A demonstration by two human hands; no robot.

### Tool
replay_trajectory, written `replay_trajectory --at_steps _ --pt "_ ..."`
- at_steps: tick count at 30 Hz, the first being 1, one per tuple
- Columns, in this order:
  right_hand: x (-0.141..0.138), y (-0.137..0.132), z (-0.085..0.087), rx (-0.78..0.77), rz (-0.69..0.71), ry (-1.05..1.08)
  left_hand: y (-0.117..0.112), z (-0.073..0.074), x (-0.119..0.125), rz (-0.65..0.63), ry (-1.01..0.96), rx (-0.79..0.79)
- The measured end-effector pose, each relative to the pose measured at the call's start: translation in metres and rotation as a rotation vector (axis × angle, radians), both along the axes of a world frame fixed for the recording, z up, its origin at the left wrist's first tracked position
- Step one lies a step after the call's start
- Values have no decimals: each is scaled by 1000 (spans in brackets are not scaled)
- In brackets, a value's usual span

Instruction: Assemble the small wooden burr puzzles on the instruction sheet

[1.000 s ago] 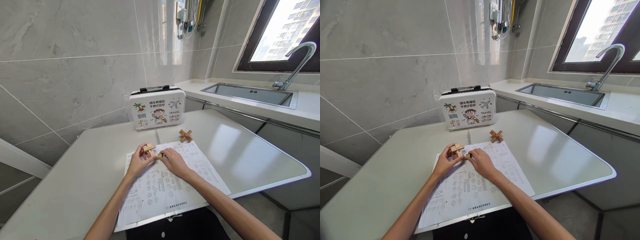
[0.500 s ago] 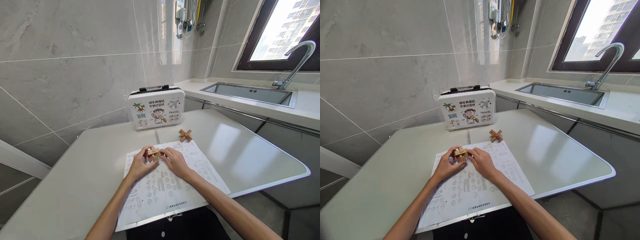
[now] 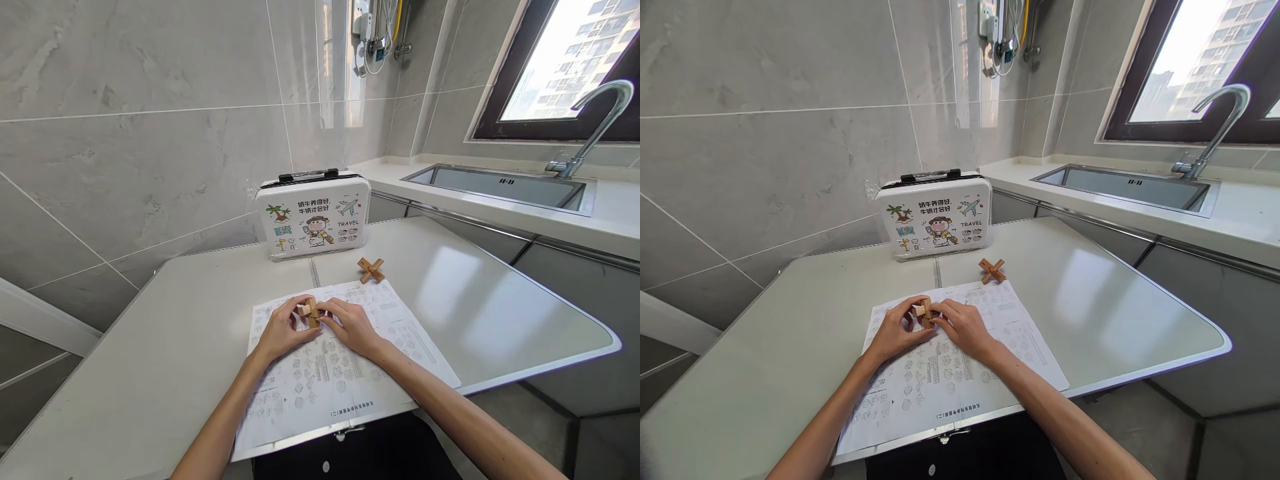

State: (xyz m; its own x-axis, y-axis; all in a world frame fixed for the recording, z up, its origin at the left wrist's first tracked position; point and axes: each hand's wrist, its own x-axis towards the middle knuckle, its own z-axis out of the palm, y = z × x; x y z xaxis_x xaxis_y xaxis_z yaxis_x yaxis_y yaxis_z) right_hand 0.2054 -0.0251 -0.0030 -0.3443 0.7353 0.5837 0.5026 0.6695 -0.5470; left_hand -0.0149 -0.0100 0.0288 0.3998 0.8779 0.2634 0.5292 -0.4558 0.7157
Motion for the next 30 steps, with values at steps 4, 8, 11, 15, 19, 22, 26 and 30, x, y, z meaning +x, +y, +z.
replay_trajectory --at_steps 4,8,11,15,19,22,26,30 --pt "-2 0 1 -69 -4 96 0 -1 2 3 -94 -93" --pt "-3 1 1 -214 -40 124 2 1 1 -25 -276 -223" --pt "-3 1 4 -296 -9 113 4 1 -2 -88 -385 -359" --pt "-3 1 10 -409 47 235 5 1 -4 -190 -483 -444" --pt "-2 1 13 -583 210 374 5 2 -4 -263 -511 -502" --pt "0 1 13 -651 272 406 3 3 -5 -293 -514 -545" --pt "2 1 14 -718 298 408 2 3 -3 -323 -533 -529" --pt "2 3 13 -761 330 432 2 3 0 -344 -545 -489"
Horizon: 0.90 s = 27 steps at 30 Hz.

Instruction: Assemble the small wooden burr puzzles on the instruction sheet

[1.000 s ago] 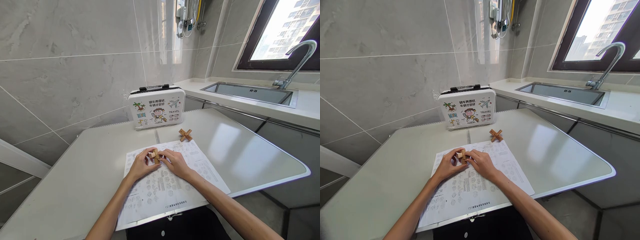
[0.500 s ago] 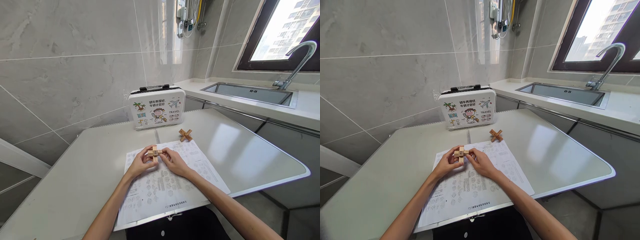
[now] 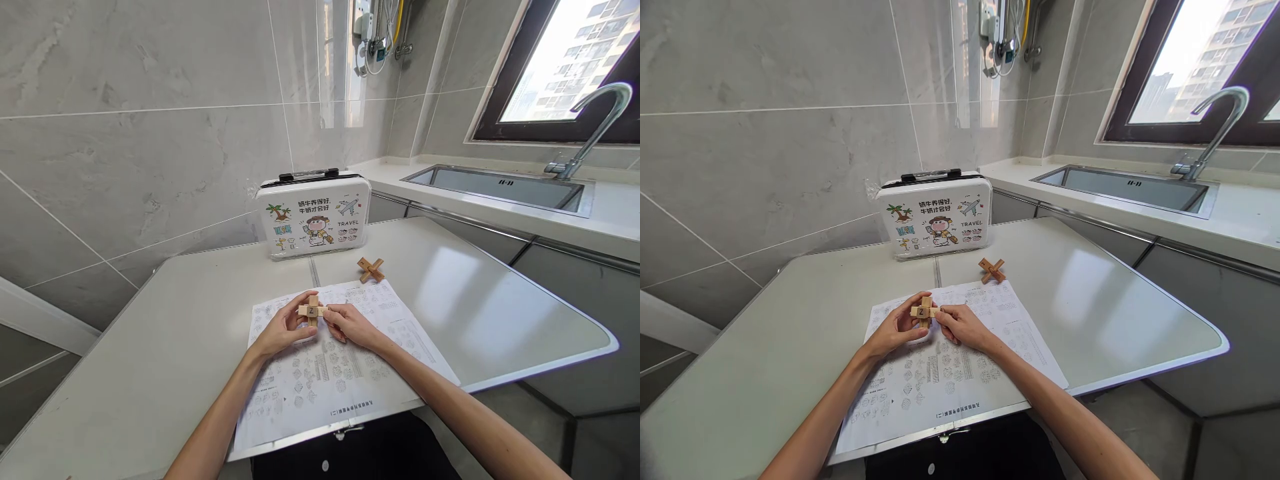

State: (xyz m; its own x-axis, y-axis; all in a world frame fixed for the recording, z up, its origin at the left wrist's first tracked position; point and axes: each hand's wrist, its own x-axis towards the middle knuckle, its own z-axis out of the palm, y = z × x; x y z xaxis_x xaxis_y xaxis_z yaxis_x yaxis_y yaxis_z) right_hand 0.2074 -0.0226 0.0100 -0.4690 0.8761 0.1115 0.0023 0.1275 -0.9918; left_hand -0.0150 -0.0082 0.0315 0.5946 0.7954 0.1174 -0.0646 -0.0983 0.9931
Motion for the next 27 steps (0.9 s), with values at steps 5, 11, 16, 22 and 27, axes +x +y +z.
replay_trajectory --at_steps 5,11,16,22,27 --pt "-1 -1 0 21 -31 -36 0 1 -2 15 24 -12" --pt "-4 2 0 -83 -41 65 0 -1 -3 -18 40 -98" --pt "1 16 -2 -484 -215 370 3 -1 -1 107 62 -77" --pt "16 31 -9 -729 -339 740 4 -1 -2 135 167 -64" --pt "23 37 -17 -745 -324 861 3 -2 -2 136 196 -53"
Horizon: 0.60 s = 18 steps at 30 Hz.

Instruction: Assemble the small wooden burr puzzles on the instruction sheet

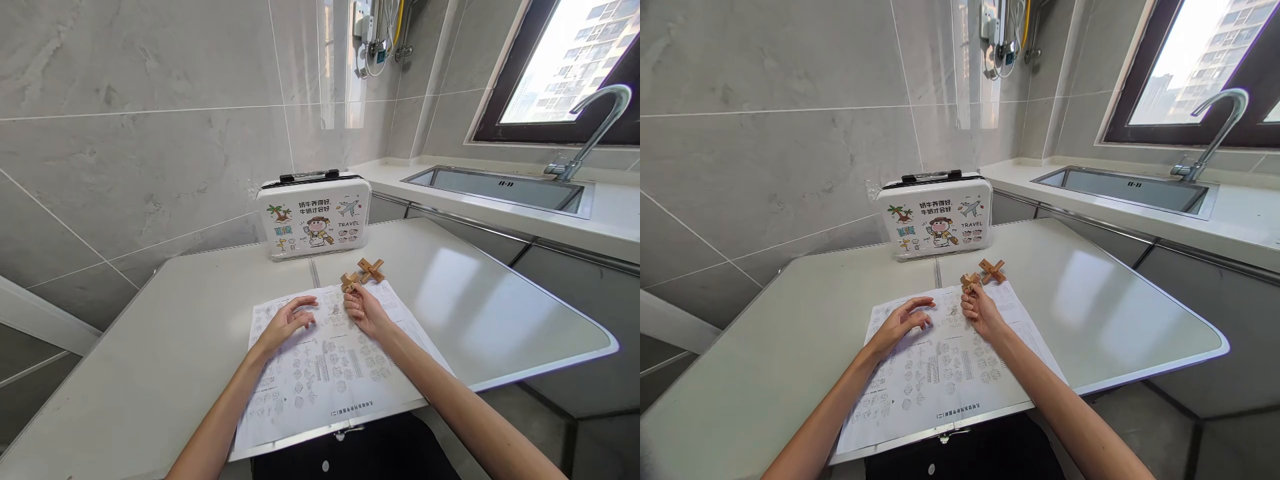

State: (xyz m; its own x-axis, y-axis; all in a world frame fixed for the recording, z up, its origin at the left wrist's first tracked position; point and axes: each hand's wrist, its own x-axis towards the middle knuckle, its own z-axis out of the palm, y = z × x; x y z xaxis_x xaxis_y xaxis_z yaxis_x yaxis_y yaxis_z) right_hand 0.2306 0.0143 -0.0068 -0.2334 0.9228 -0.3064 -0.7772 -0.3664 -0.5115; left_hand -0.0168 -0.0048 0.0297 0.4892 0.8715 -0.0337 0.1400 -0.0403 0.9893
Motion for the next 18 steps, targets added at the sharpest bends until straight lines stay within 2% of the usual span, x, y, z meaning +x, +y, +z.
replay_trajectory --at_steps 10,18 --pt "10 7 -7 11 -28 63 -2 3 1 -10 10 -10" --pt "7 4 -3 -31 -80 138 -3 6 2 -8 4 -6"
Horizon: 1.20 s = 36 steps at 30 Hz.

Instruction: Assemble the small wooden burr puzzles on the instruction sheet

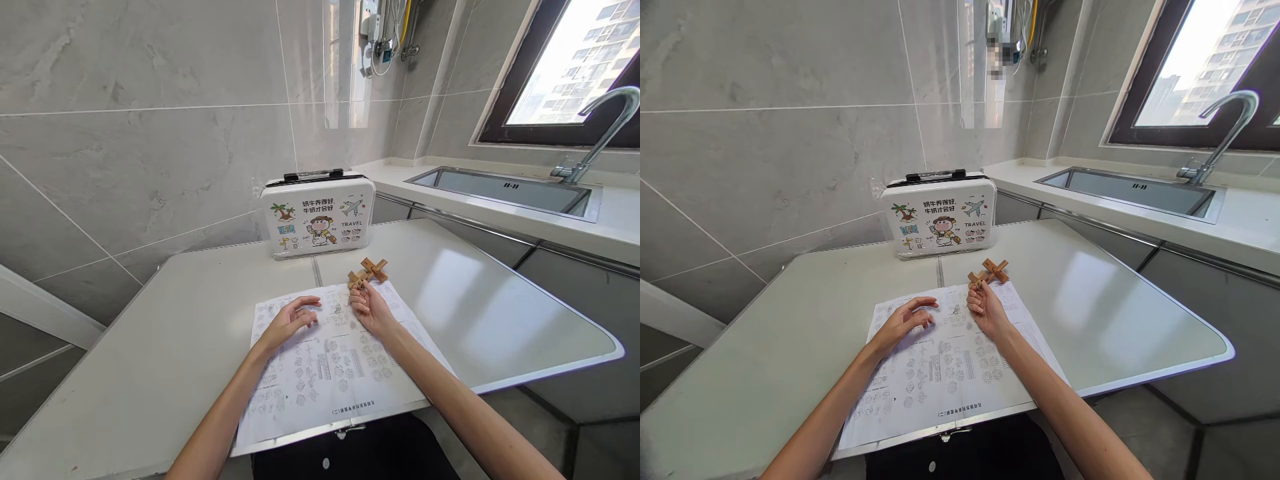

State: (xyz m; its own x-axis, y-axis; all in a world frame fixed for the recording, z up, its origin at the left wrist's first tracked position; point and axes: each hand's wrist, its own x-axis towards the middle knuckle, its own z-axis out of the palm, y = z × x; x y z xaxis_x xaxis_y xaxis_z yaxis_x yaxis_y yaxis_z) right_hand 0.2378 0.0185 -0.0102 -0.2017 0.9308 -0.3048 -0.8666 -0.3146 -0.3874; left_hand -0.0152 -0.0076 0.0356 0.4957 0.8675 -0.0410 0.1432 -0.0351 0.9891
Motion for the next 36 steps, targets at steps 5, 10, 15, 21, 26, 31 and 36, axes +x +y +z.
replay_trajectory --at_steps 5,10,15,21,26,31,36 --pt "-1 -2 0 -11 5 15 0 -1 0 -8 -10 5" --pt "-4 -5 0 41 21 -90 1 -5 0 -13 -22 5" --pt "-17 -17 10 138 113 -382 2 -7 0 -21 -42 2" --pt "-31 -31 9 523 76 -1064 2 -9 0 -15 -69 -14" --pt "-32 -37 4 853 8 -1489 3 -11 0 -20 -78 -6" --pt "-33 -40 6 961 39 -1606 2 -9 1 27 -80 3" --pt "-33 -40 6 968 50 -1623 2 -9 1 86 -81 22"
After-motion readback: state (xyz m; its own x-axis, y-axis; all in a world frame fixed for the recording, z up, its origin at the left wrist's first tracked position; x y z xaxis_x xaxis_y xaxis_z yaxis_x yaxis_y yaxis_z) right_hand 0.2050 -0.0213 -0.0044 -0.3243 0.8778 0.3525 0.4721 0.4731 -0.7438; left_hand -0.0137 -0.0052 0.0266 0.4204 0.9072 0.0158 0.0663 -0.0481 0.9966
